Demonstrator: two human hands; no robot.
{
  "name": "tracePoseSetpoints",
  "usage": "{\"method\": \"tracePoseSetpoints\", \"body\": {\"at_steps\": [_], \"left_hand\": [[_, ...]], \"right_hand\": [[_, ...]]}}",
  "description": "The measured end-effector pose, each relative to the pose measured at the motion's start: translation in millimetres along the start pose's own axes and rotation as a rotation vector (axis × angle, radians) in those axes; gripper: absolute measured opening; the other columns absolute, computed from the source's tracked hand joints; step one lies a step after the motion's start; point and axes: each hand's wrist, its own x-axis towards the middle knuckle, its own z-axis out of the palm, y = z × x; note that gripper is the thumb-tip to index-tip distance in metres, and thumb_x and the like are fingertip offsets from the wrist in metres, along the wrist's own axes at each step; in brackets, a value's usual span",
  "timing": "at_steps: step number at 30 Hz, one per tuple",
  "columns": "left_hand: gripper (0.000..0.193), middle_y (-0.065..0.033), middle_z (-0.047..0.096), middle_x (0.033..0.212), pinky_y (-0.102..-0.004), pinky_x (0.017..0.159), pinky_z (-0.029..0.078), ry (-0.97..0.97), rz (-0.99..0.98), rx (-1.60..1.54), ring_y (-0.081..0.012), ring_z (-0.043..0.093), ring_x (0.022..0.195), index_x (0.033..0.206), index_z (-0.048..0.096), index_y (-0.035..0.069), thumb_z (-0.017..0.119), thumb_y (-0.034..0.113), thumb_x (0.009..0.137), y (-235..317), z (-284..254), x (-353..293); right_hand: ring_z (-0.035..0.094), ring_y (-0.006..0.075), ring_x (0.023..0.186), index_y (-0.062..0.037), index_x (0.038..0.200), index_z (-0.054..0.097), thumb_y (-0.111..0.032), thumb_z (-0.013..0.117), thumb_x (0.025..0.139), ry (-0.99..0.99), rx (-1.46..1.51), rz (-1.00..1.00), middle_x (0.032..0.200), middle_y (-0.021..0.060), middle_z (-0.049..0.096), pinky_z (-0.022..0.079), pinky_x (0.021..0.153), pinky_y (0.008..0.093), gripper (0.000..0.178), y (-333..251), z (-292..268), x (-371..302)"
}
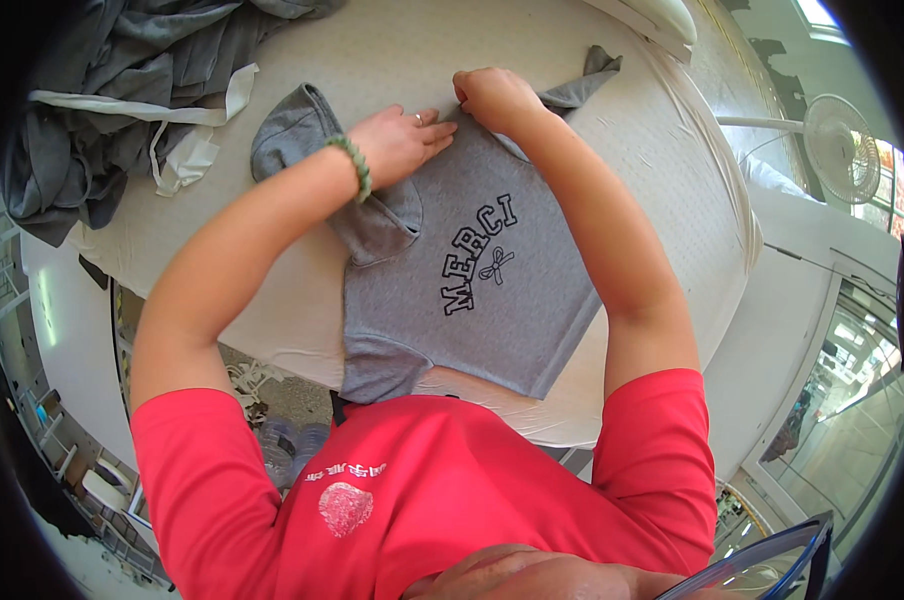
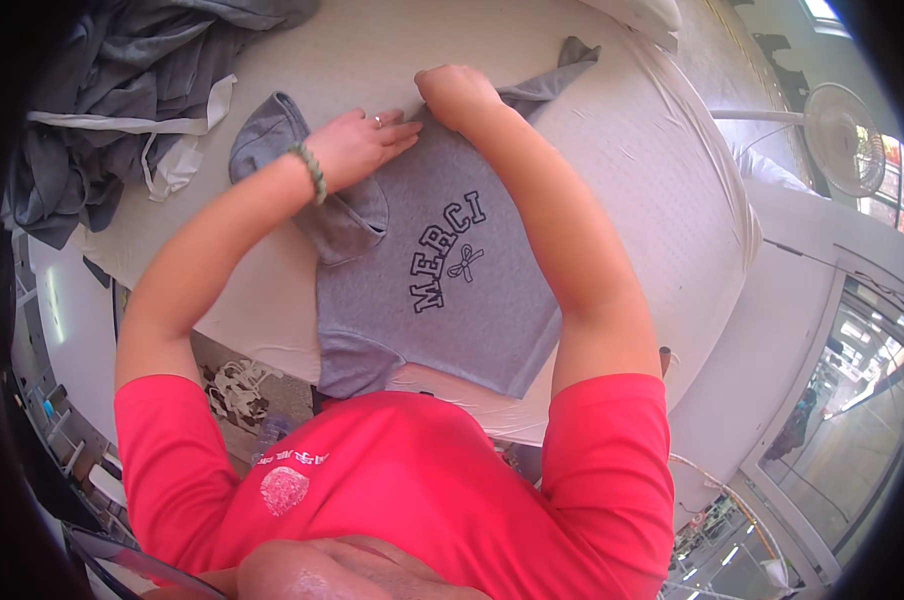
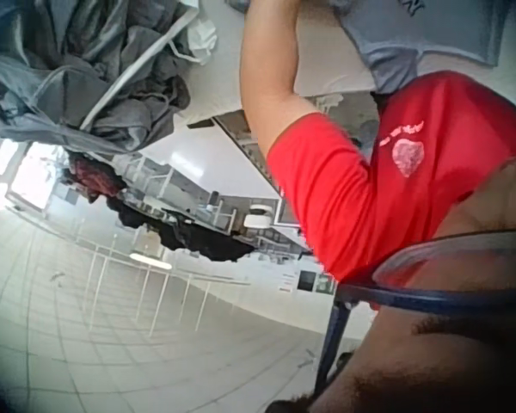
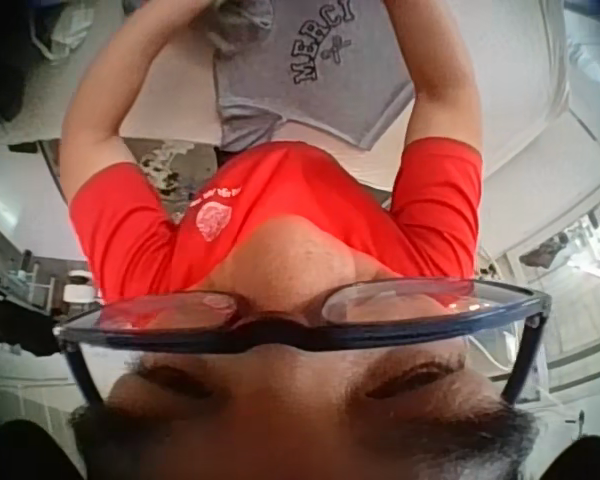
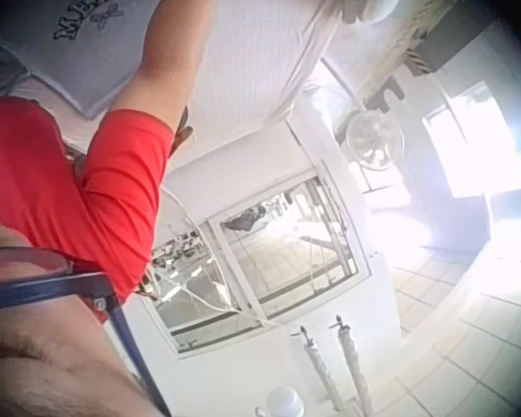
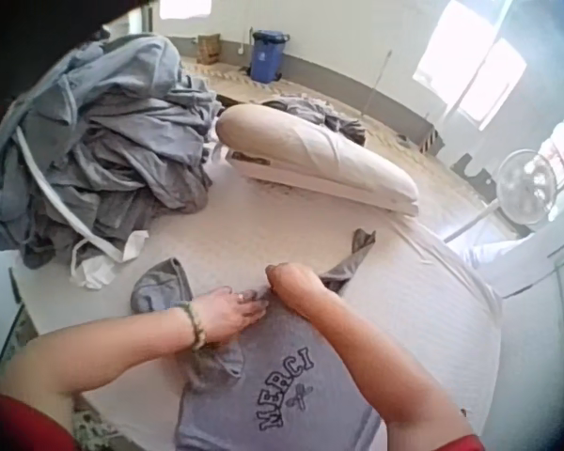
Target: Ironing a grey hooded sweatshirt on a factory pressing table.
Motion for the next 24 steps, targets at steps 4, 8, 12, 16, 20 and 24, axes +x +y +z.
{"method": "tracePoseSetpoints", "body": {"at_steps": [4,8,12,16,20,24], "left_hand": [[0.082,0.0012,0.041,0.162,-0.0373,0.098,0.053,-0.259,0.078,0.030,-0.0253,0.046,0.143,0.153,0.047,0.008,0.080,0.027,0.080,-10.7,-28.4,25.5],[0.100,0.0019,0.033,0.168,-0.0370,0.102,0.052,-0.359,0.059,0.043,-0.0260,0.042,0.147,0.159,0.039,0.008,0.086,0.031,0.074,-14.3,-39.2,33.5],[0.103,0.0019,0.031,0.169,-0.0374,0.102,0.052,-0.389,0.049,0.055,-0.0262,0.041,0.148,0.159,0.038,0.008,0.088,0.032,0.072,-11.0,-40.8,29.3],[0.104,0.0017,0.031,0.169,-0.0381,0.102,0.052,-0.408,0.045,0.066,-0.0264,0.040,0.148,0.159,0.037,0.008,0.088,0.031,0.072,-8.9,-44.3,32.6],[0.103,0.0011,0.032,0.168,-0.0387,0.103,0.052,-0.412,0.043,0.066,-0.0271,0.041,0.148,0.158,0.038,0.007,0.088,0.029,0.071,-7.0,-42.7,36.2],[0.101,0.0015,0.032,0.168,-0.0391,0.104,0.052,-0.394,0.053,0.055,-0.0272,0.041,0.147,0.158,0.039,0.007,0.089,0.028,0.072,-9.3,-38.6,36.9]], "right_hand": [[0.065,0.0370,0.115,-0.0090,0.125,0.063,-0.015,0.062,0.093,0.322,0.215,0.072,0.124,0.0182,0.068,0.055,0.094,0.0471,0.033,-9.6,39.4,-42.0],[0.057,0.0383,0.129,-0.0060,0.137,0.057,-0.021,0.066,0.094,0.663,0.092,0.148,0.140,0.0188,0.059,0.047,0.106,0.0482,0.047,41.2,90.2,-84.4],[0.047,0.0382,0.140,-0.0030,0.143,0.053,-0.026,0.068,0.094,0.766,0.064,0.126,0.150,0.0190,0.052,0.035,0.118,0.0502,0.057,21.5,89.6,-104.9],[0.041,0.0369,0.146,-0.0037,0.146,0.051,-0.032,0.068,0.094,0.755,0.089,0.270,0.156,0.0189,0.047,0.030,0.123,0.0502,0.061,9.0,104.3,-109.8],[0.039,0.0362,0.149,-0.0032,0.148,0.049,-0.038,0.067,0.095,0.681,0.146,0.167,0.159,0.0192,0.043,0.027,0.124,0.0503,0.066,-38.7,102.8,-98.9],[0.036,0.0359,0.151,-0.0005,0.150,0.046,-0.043,0.065,0.095,0.656,0.192,0.132,0.161,0.0190,0.040,0.025,0.125,0.0503,0.072,-59.4,111.8,-113.7]]}}
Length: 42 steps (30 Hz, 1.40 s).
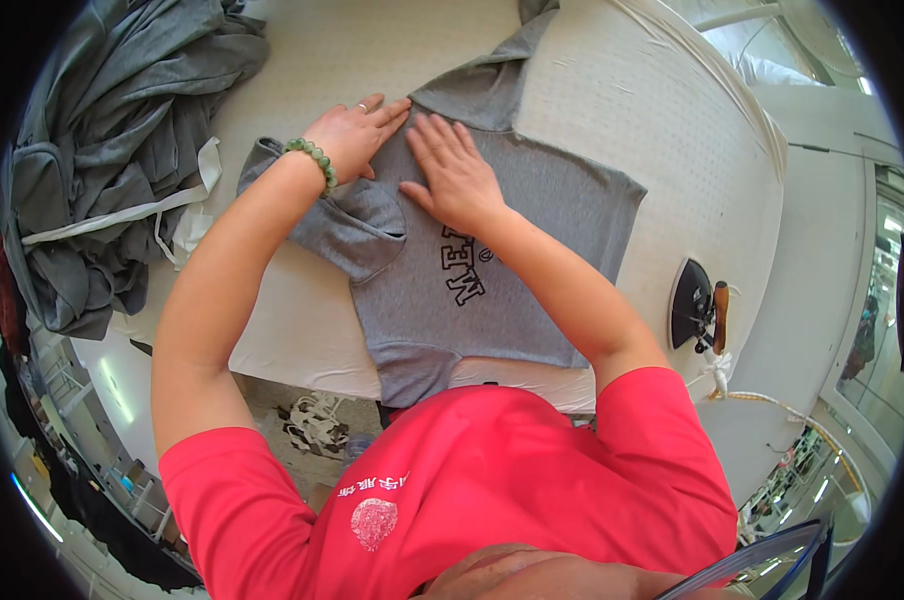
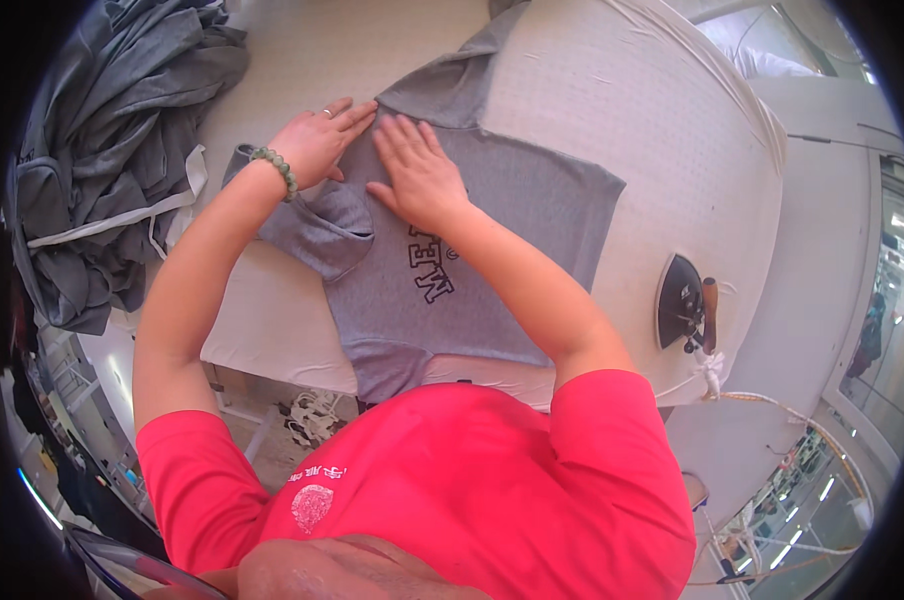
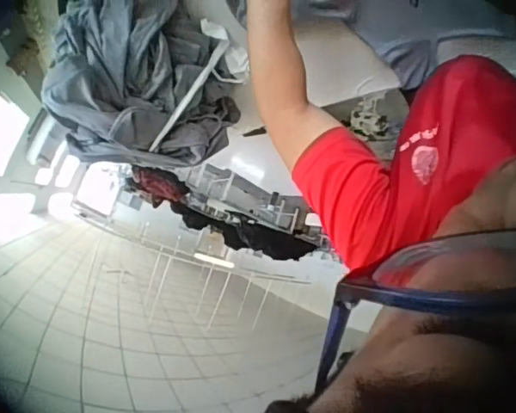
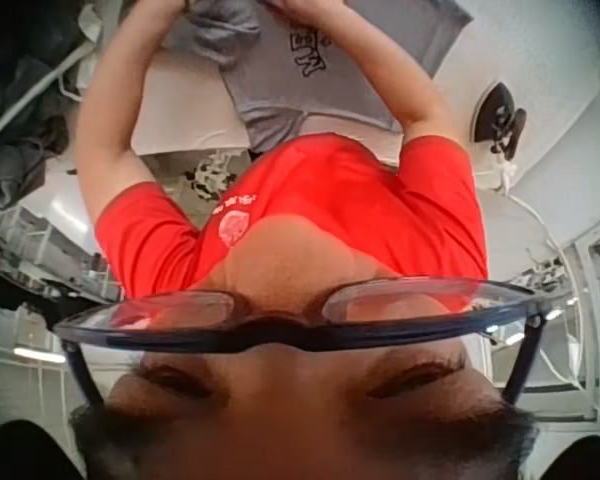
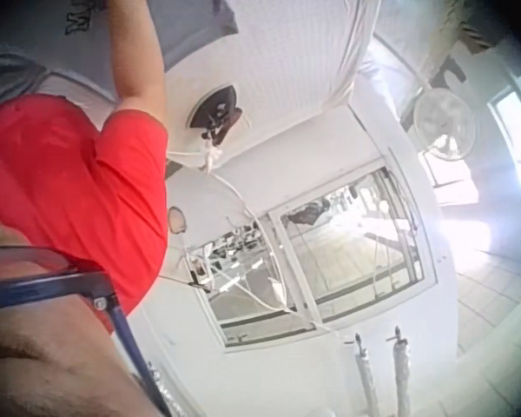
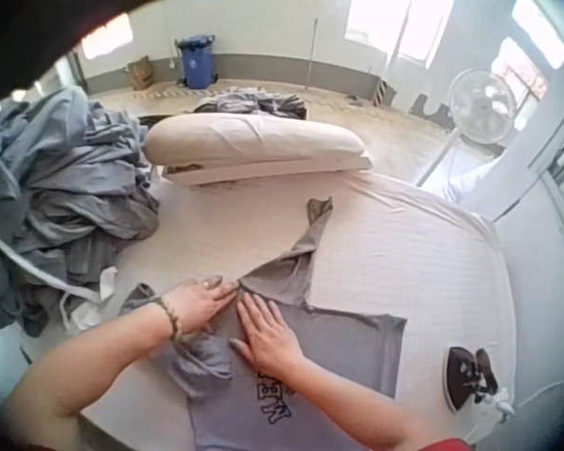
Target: Ironing a grey hooded sweatshirt on a factory pressing table.
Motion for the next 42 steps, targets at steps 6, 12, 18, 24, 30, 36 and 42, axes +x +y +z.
{"method": "tracePoseSetpoints", "body": {"at_steps": [6,12,18,24,30,36,42], "left_hand": [[0.101,0.0007,0.032,0.168,-0.0398,0.104,0.053,-0.009,-0.012,0.017,-0.0275,0.041,0.147,0.158,0.040,0.008,0.089,0.027,0.072,-2.9,0.8,-4.7],[0.104,-0.0001,0.032,0.168,-0.0399,0.104,0.054,-0.018,-0.006,0.035,-0.0278,0.041,0.147,0.159,0.037,0.007,0.090,0.027,0.072,6.4,-7.6,5.0],[0.101,-0.0013,0.031,0.168,-0.0421,0.106,0.052,-0.047,-0.035,-0.028,-0.0292,0.040,0.148,0.157,0.038,0.006,0.089,0.022,0.071,8.8,-11.0,0.8],[0.105,-0.0006,0.030,0.168,-0.0406,0.107,0.052,-0.036,-0.029,-0.019,-0.0288,0.040,0.148,0.158,0.036,0.005,0.090,0.024,0.070,5.6,-7.3,-0.2],[0.106,-0.0003,0.031,0.168,-0.0386,0.109,0.051,-0.039,-0.026,-0.060,-0.0289,0.040,0.148,0.158,0.037,0.004,0.091,0.025,0.068,1.5,-2.3,-0.4],[0.107,-0.0007,0.032,0.168,-0.0367,0.112,0.049,0.000,0.027,-0.068,-0.0288,0.040,0.148,0.158,0.037,0.004,0.091,0.022,0.068,-2.4,3.4,7.7],[0.105,-0.0011,0.032,0.168,-0.0370,0.113,0.048,-0.042,-0.014,-0.083,-0.0282,0.041,0.148,0.157,0.037,0.003,0.091,0.020,0.069,-4.0,-2.6,-0.4]], "right_hand": [[0.031,0.0342,0.153,0.0028,0.152,0.042,-0.048,0.063,0.096,-0.007,-0.062,0.188,0.163,0.0184,0.037,0.021,0.127,0.0489,0.079,-5.0,-12.4,-42.3],[0.028,0.0310,0.156,0.0008,0.156,0.038,-0.052,0.059,0.098,0.005,-0.030,0.083,0.166,0.0177,0.034,0.018,0.128,0.0469,0.081,6.2,-5.9,-3.7],[0.027,0.0321,0.156,-0.0023,0.156,0.040,-0.047,0.063,0.097,-0.135,-0.084,0.198,0.166,0.0182,0.034,0.019,0.128,0.0466,0.077,38.0,-58.0,-111.7],[0.037,0.0409,0.149,0.0023,0.155,0.038,-0.024,0.076,0.090,0.099,-0.621,0.563,0.162,0.0222,0.037,0.028,0.123,0.0517,0.080,117.0,-211.5,-302.1],[0.056,0.0390,0.128,0.0054,0.141,0.052,-0.035,0.077,0.091,-0.013,-0.513,0.950,0.138,0.0253,0.057,0.044,0.109,0.0469,0.068,135.9,-257.9,-354.6],[0.066,0.0229,0.058,0.0031,0.101,0.068,-0.037,0.076,0.093,-0.309,-0.196,1.247,0.066,0.0101,0.066,0.053,0.056,0.0386,0.042,179.4,-278.8,-324.2],[0.048,0.0115,0.037,-0.0040,0.084,0.064,-0.032,0.075,0.095,-0.427,0.427,1.154,0.053,0.0008,0.052,0.033,0.034,0.0285,0.032,52.5,-259.7,-121.7]]}}
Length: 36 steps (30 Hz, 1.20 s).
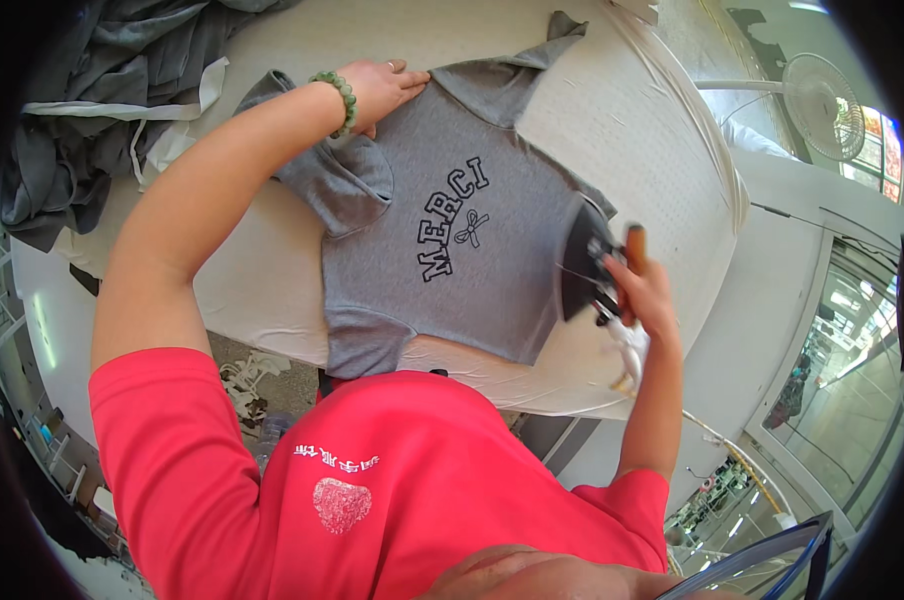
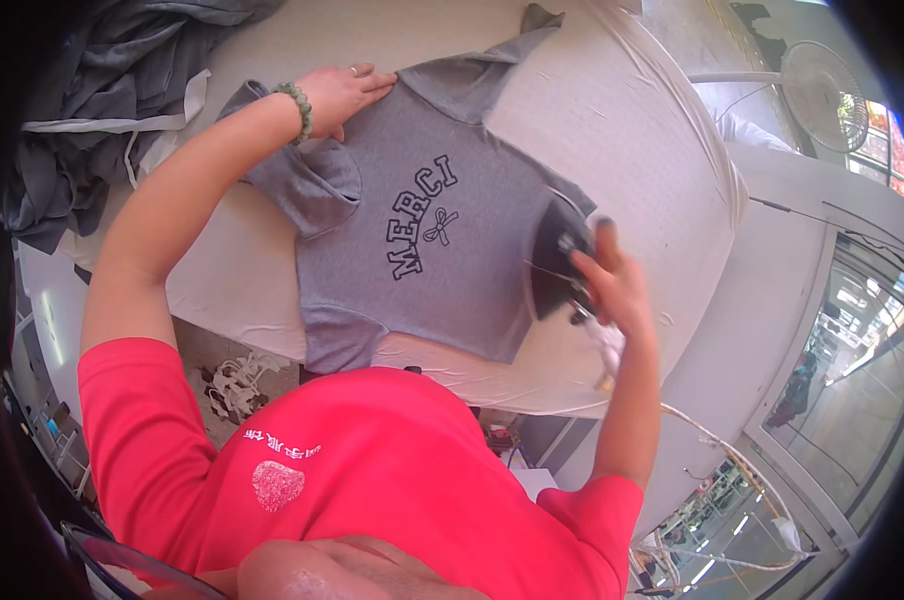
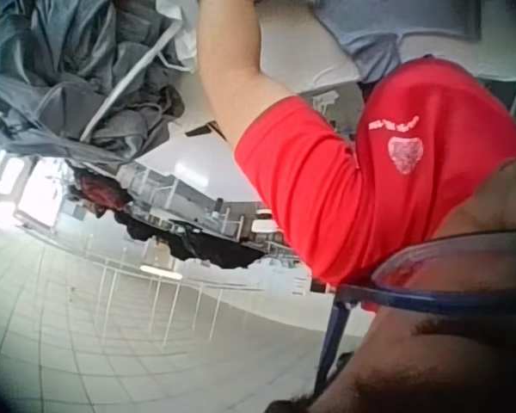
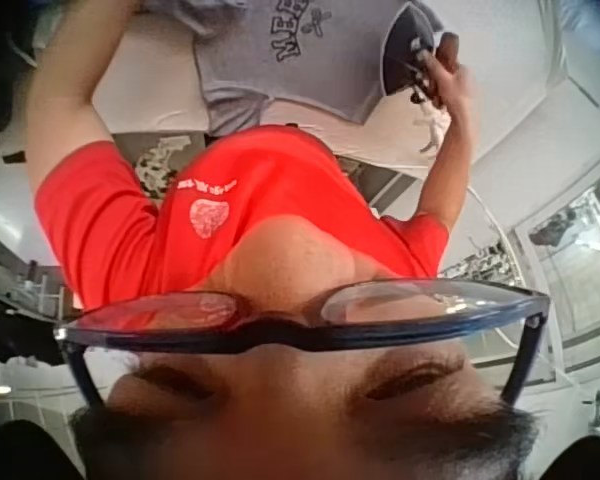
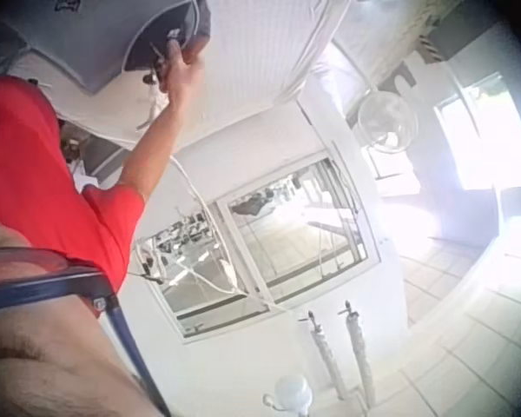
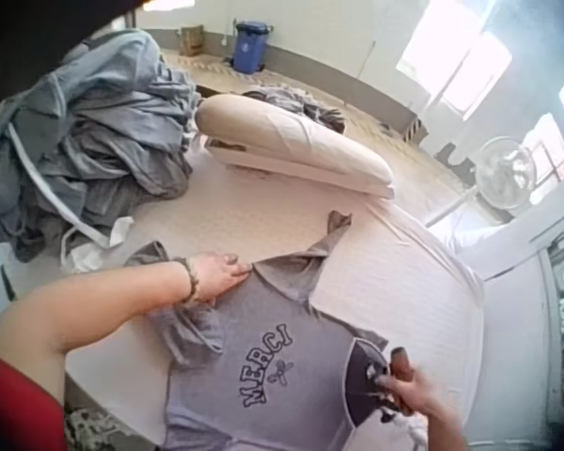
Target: Ironing a grey hooded sweatshirt on a factory pressing table.
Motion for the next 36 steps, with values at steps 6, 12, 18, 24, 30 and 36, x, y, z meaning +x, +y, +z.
{"method": "tracePoseSetpoints", "body": {"at_steps": [6,12,18,24,30,36], "left_hand": [[0.096,-0.0015,0.035,0.167,-0.0374,0.112,0.048,0.046,0.015,-0.053,-0.0285,0.042,0.147,0.153,0.046,0.005,0.090,0.019,0.069,-1.7,0.1,-5.4],[0.085,-0.0015,0.041,0.163,-0.0372,0.110,0.049,0.116,0.014,-0.142,-0.0260,0.043,0.146,0.149,0.053,0.008,0.088,0.022,0.073,-6.4,6.4,-16.3],[0.060,-0.0038,0.059,0.143,-0.0382,0.102,0.051,0.305,0.005,-0.192,-0.0259,0.055,0.132,0.132,0.067,0.008,0.082,0.019,0.075,-3.0,33.4,-28.7],[0.039,-0.0058,0.070,0.119,-0.0402,0.092,0.053,0.420,-0.166,-0.103,-0.0270,0.065,0.112,0.115,0.074,0.008,0.076,0.014,0.077,29.0,59.0,-77.3],[0.031,-0.0075,0.072,0.110,-0.0431,0.087,0.055,0.875,-0.521,-0.549,-0.0285,0.069,0.104,0.116,0.074,0.007,0.071,0.004,0.085,159.0,80.7,-166.0],[0.050,-0.0088,0.060,0.141,-0.0451,0.111,0.045,0.694,-0.319,-0.470,-0.0288,0.057,0.131,0.135,0.062,0.006,0.071,0.017,0.088,193.8,128.5,-185.7]], "right_hand": [[0.045,0.0126,0.037,-0.0006,0.085,0.062,-0.039,0.074,0.095,-0.130,-0.095,-0.282,0.054,0.0012,0.051,0.032,0.034,0.0334,0.041,-155.6,110.0,66.7],[0.049,0.0135,0.041,0.0000,0.081,0.061,-0.044,0.074,0.094,0.107,-0.120,-0.347,0.058,0.0026,0.054,0.034,0.036,0.0354,0.048,-189.7,149.2,95.7],[0.053,0.0155,0.045,-0.0005,0.084,0.063,-0.043,0.075,0.092,-0.006,-0.132,-0.356,0.061,0.0050,0.056,0.039,0.040,0.0360,0.046,-209.4,159.4,110.9],[0.073,0.0348,0.076,0.0047,0.099,0.070,-0.037,0.076,0.089,-0.015,-0.579,-0.718,0.084,0.0201,0.073,0.055,0.069,0.0440,0.043,-228.5,191.5,113.8],[0.072,0.0409,0.094,0.0066,0.104,0.071,-0.037,0.074,0.089,-0.040,-0.642,-0.639,0.095,0.0252,0.074,0.055,0.081,0.0466,0.046,-234.8,196.1,95.4],[0.065,0.0258,0.056,0.0035,0.108,0.068,-0.041,0.075,0.090,-0.007,-0.497,-0.489,0.076,0.0157,0.069,0.052,0.055,0.0414,0.048,-194.2,175.1,97.7]]}}
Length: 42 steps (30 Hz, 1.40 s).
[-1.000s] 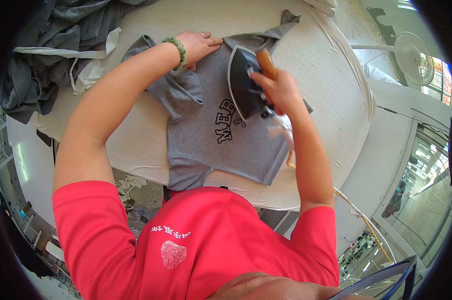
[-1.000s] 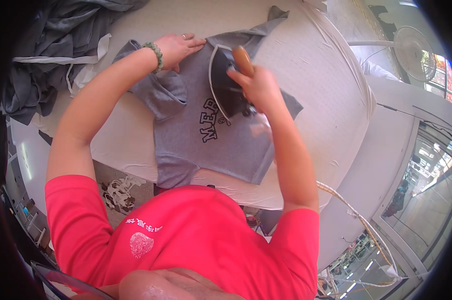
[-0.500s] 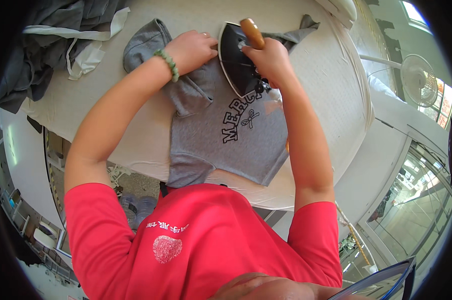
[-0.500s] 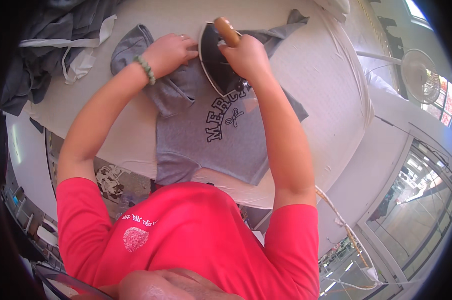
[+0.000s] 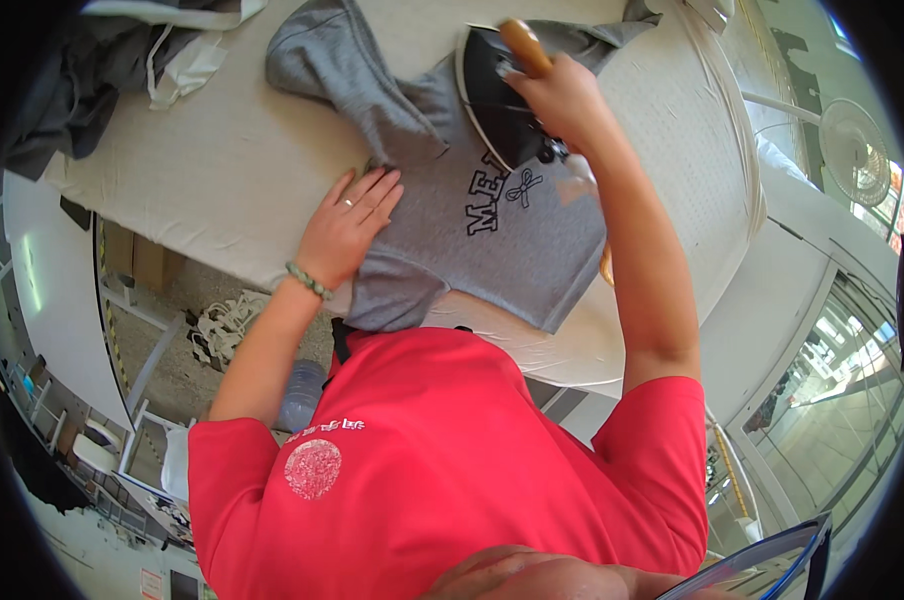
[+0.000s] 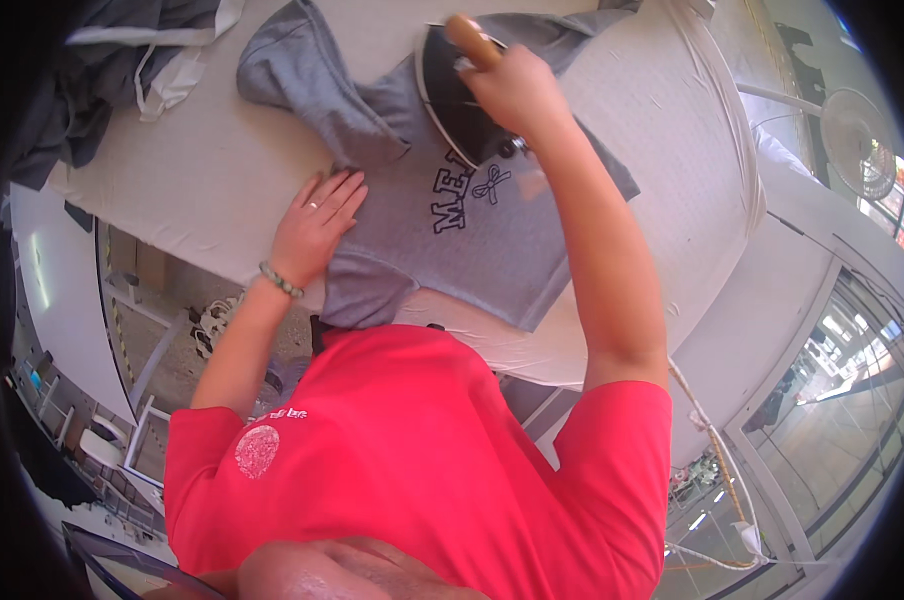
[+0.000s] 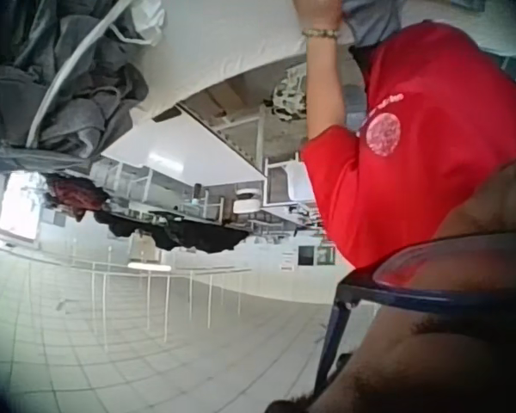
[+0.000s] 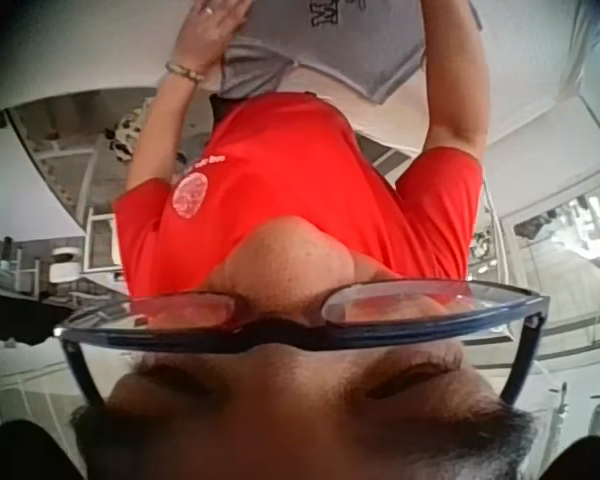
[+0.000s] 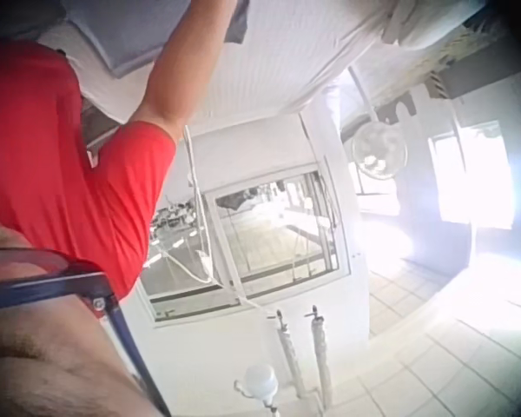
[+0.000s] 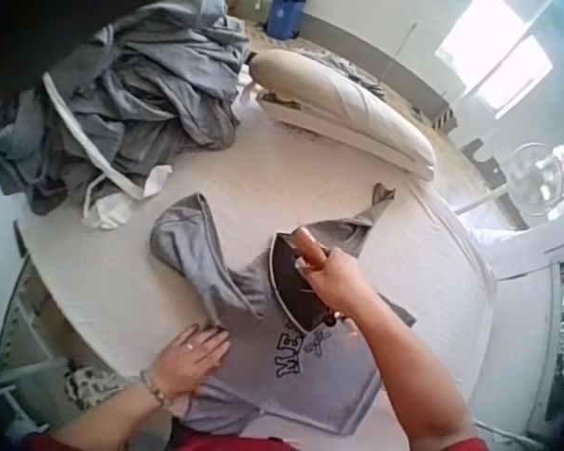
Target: Ironing a grey hooded sweatshirt on a factory pressing table.
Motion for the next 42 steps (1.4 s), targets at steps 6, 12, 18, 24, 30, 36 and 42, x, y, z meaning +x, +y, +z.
{"method": "tracePoseSetpoints", "body": {"at_steps": [6,12,18,24,30,36,42], "left_hand": [[0.076,-0.0067,0.039,0.164,-0.0468,0.126,0.025,-0.169,-0.041,-0.026,-0.0266,0.037,0.151,0.152,0.048,0.008,0.075,0.031,0.085,-13.4,-7.8,-20.1],[0.070,-0.0090,0.052,0.152,-0.0462,0.115,0.039,-0.034,-0.092,-0.049,-0.0285,0.050,0.139,0.149,0.050,0.008,0.075,0.028,0.086,-8.5,-14.4,-34.8],[0.040,-0.0093,0.073,0.109,-0.0411,0.083,0.055,0.153,-0.917,-0.472,-0.0299,0.069,0.098,0.125,0.064,0.007,0.073,0.029,0.092,97.6,-5.6,-101.7],[0.027,-0.0150,0.070,0.089,-0.0409,0.070,0.052,-0.023,-0.906,-0.512,-0.0328,0.068,0.078,0.108,0.065,0.006,0.071,0.030,0.097,128.5,12.5,-162.9],[0.026,-0.0113,0.065,0.081,-0.0347,0.067,0.048,0.209,-1.131,-0.732,-0.0226,0.060,0.073,0.101,0.064,0.003,0.067,0.030,0.101,147.9,43.3,-185.7],[0.026,0.0010,0.058,0.075,-0.0259,0.065,0.043,0.411,-1.203,-0.607,-0.0081,0.050,0.071,0.099,0.066,0.003,0.064,0.028,0.105,142.8,63.4,-187.2],[0.024,-0.0015,0.060,0.073,-0.0278,0.064,0.045,0.390,-1.027,-0.363,-0.0103,0.052,0.067,0.099,0.066,0.003,0.066,0.026,0.104,118.0,54.3,-189.0]], "right_hand": [[0.068,0.0244,0.065,0.0003,0.118,0.066,-0.038,0.077,0.089,-0.004,0.074,0.106,0.075,0.0136,0.068,0.054,0.064,0.0405,0.049,49.7,25.4,-109.5],[0.071,0.0465,0.094,-0.0018,0.128,0.062,-0.032,0.074,0.091,-0.143,-0.161,-0.110,0.098,0.0278,0.073,0.055,0.081,0.0505,0.050,23.3,71.2,-175.8],[0.070,0.0460,0.096,-0.0023,0.125,0.063,-0.036,0.072,0.090,-0.182,-0.155,-0.287,0.098,0.0274,0.073,0.055,0.083,0.0541,0.050,-50.7,101.5,-162.3],[0.071,0.0438,0.094,-0.0006,0.107,0.067,-0.034,0.069,0.092,-0.241,-0.212,-0.418,0.097,0.0247,0.074,0.056,0.082,0.0521,0.037,-85.3,106.7,-130.2],[0.071,0.0430,0.091,-0.0021,0.106,0.068,-0.032,0.068,0.093,-0.382,-0.329,-0.629,0.093,0.0242,0.073,0.055,0.080,0.0514,0.033,-73.4,107.3,-154.8],[0.070,0.0446,0.090,-0.0044,0.112,0.065,-0.031,0.068,0.093,-0.243,-0.277,-0.476,0.092,0.0242,0.073,0.054,0.079,0.0528,0.033,-11.3,106.3,-183.5],[0.069,0.0452,0.093,-0.0070,0.130,0.054,-0.026,0.068,0.092,-0.381,-0.353,-0.220,0.093,0.0252,0.072,0.054,0.080,0.0553,0.044,91.9,81.1,-263.0]]}}
